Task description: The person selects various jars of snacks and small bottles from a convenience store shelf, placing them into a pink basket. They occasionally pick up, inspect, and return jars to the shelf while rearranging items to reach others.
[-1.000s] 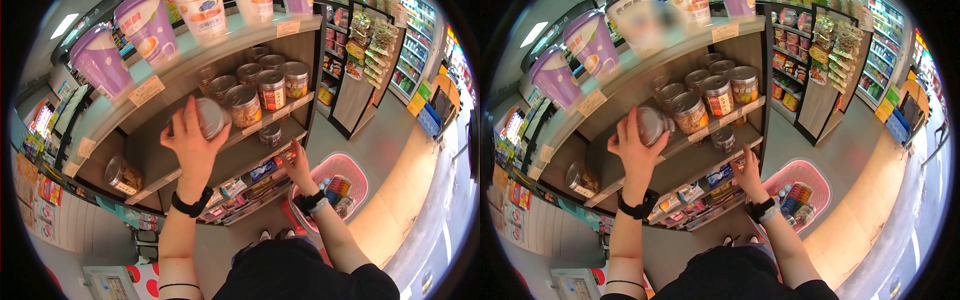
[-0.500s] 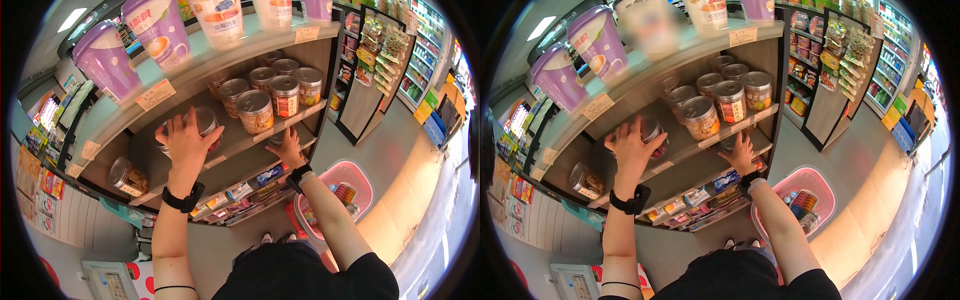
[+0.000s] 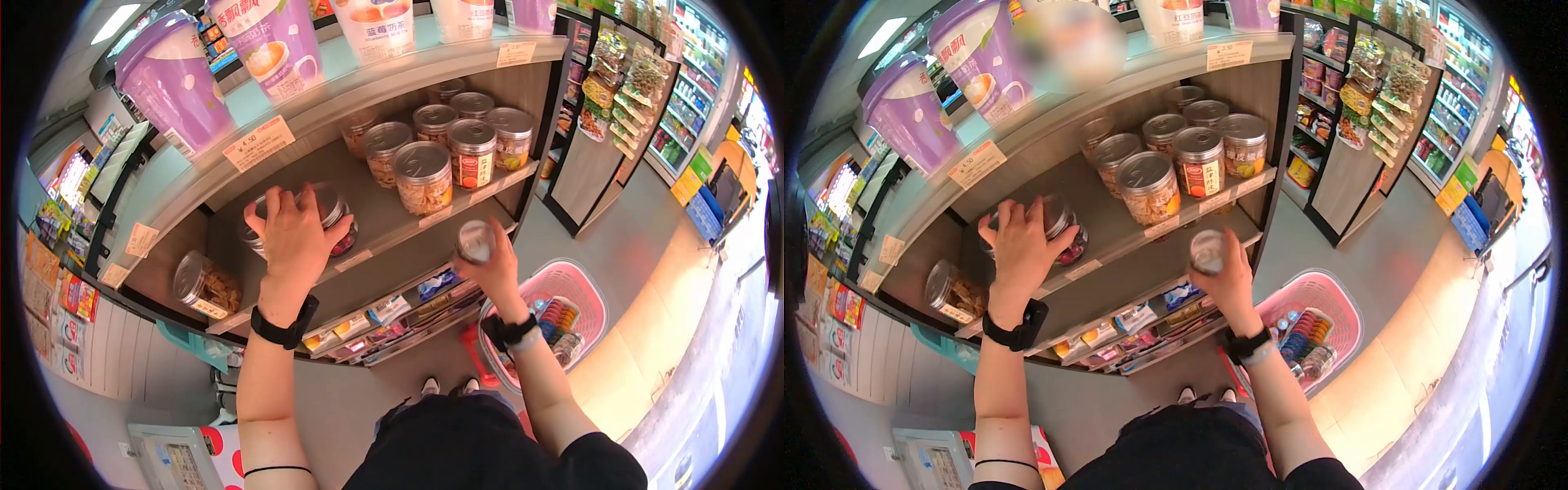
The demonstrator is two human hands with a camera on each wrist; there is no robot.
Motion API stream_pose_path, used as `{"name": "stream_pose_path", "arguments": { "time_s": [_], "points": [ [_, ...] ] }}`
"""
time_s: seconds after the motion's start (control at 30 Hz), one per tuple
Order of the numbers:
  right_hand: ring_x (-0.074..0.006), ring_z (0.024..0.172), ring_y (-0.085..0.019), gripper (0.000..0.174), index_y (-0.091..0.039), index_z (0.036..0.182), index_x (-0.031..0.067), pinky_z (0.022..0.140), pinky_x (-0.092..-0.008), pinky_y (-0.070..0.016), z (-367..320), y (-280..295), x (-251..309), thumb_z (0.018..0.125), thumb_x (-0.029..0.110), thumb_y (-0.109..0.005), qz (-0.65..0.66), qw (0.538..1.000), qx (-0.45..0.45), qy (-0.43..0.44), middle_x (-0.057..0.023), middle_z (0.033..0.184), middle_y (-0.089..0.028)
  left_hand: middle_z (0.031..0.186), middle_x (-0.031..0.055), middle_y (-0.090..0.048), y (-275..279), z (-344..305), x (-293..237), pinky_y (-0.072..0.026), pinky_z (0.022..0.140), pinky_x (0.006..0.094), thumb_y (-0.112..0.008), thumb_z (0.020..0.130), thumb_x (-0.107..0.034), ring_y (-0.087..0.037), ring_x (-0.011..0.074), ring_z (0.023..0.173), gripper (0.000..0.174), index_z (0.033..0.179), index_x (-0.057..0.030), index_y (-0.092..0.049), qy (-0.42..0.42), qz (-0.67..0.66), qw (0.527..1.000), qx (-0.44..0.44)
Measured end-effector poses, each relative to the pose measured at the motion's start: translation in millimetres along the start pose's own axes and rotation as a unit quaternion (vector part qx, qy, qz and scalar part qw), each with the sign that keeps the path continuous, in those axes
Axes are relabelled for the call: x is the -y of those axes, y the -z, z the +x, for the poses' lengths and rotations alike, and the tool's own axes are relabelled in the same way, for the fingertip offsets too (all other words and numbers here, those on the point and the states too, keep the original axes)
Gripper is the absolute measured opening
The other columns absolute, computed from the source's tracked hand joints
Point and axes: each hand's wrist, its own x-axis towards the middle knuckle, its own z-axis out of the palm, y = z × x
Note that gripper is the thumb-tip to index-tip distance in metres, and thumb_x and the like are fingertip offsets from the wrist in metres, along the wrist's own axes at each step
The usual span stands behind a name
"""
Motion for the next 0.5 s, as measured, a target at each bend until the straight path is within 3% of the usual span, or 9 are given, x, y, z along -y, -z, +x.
{"name": "stream_pose_path", "arguments": {
  "time_s": [0.07,0.1,0.17,0.23,0.37,0.5],
  "points": [
    [-0.0239,0.113,-0.054,0.086,-0.042,0.130,0.0007,0.096,-0.0335,-0.0411,-11.1,33.8,29.8,0.056,0.017,-0.082,0.037,0.993,0.099,-0.055,-0.0177,0.120,-0.055,0.090,0.0146,-0.060,1.7,1.4,3.0,-0.0231,0.091,0.0531,-0.069,0.069,-0.049,-0.045,0.0251,0.104,0.059,0.104,-0.0011,-0.063,-0.004,0.004,1.000,0.008],
    [-0.0239,0.113,-0.054,0.086,-0.042,0.130,0.0007,0.096,-0.0335,-0.0411,-13.1,48.0,46.9,0.056,0.017,-0.082,0.035,0.993,0.095,-0.058,-0.0177,0.120,-0.055,0.090,0.0147,-0.060,3.6,1.8,4.3,-0.0226,0.092,0.0533,-0.070,0.068,-0.047,-0.046,0.0251,0.104,0.059,0.105,-0.0014,-0.062,-0.006,0.001,1.000,0.020],
    [-0.0276,0.107,-0.057,0.087,-0.042,0.129,0.0000,0.091,-0.0339,-0.0448,-15.3,68.9,77.6,0.056,0.022,-0.083,0.110,0.983,0.145,0.024,-0.0162,0.114,-0.057,0.090,0.0149,-0.061,9.7,2.6,6.6,-0.0221,0.093,0.0536,-0.070,0.068,-0.046,-0.046,0.0251,0.104,0.059,0.106,-0.0018,-0.062,-0.013,-0.008,0.999,0.034],
    [-0.0269,0.108,-0.056,0.087,-0.042,0.130,-0.0002,0.092,-0.0333,-0.0441,-10.6,73.5,102.1,0.056,0.022,-0.083,0.126,0.978,0.150,0.068,-0.0166,0.115,-0.057,0.101,0.0174,-0.062,19.0,5.6,10.4,-0.0204,0.095,0.0544,-0.068,0.069,-0.047,-0.046,0.0260,0.111,0.062,0.113,-0.0031,-0.059,0.010,-0.013,0.992,0.129],
    [-0.0324,0.106,-0.054,0.088,-0.040,0.131,-0.0014,0.091,-0.0367,-0.0438,8.7,50.1,151.4,0.057,0.020,-0.081,0.115,0.960,0.106,0.232,-0.0198,0.116,-0.054,0.102,0.0164,-0.062,25.3,3.7,23.7,-0.0201,0.095,0.0536,-0.070,0.067,-0.049,-0.046,0.0268,0.112,0.066,0.114,-0.0036,-0.059,0.006,-0.029,0.988,0.155],
    [-0.0374,0.104,-0.050,0.089,-0.037,0.132,-0.0013,0.090,-0.0402,-0.0432,27.3,8.8,177.8,0.058,0.020,-0.080,0.062,0.955,0.070,0.281,-0.0204,0.114,-0.052,0.105,0.0149,-0.063,33.7,-0.5,28.8,-0.0196,0.095,0.0536,-0.070,0.066,-0.050,-0.045,0.0277,0.115,0.068,0.114,-0.0035,-0.058,0.030,-0.018,0.982,0.188]
  ]
}}
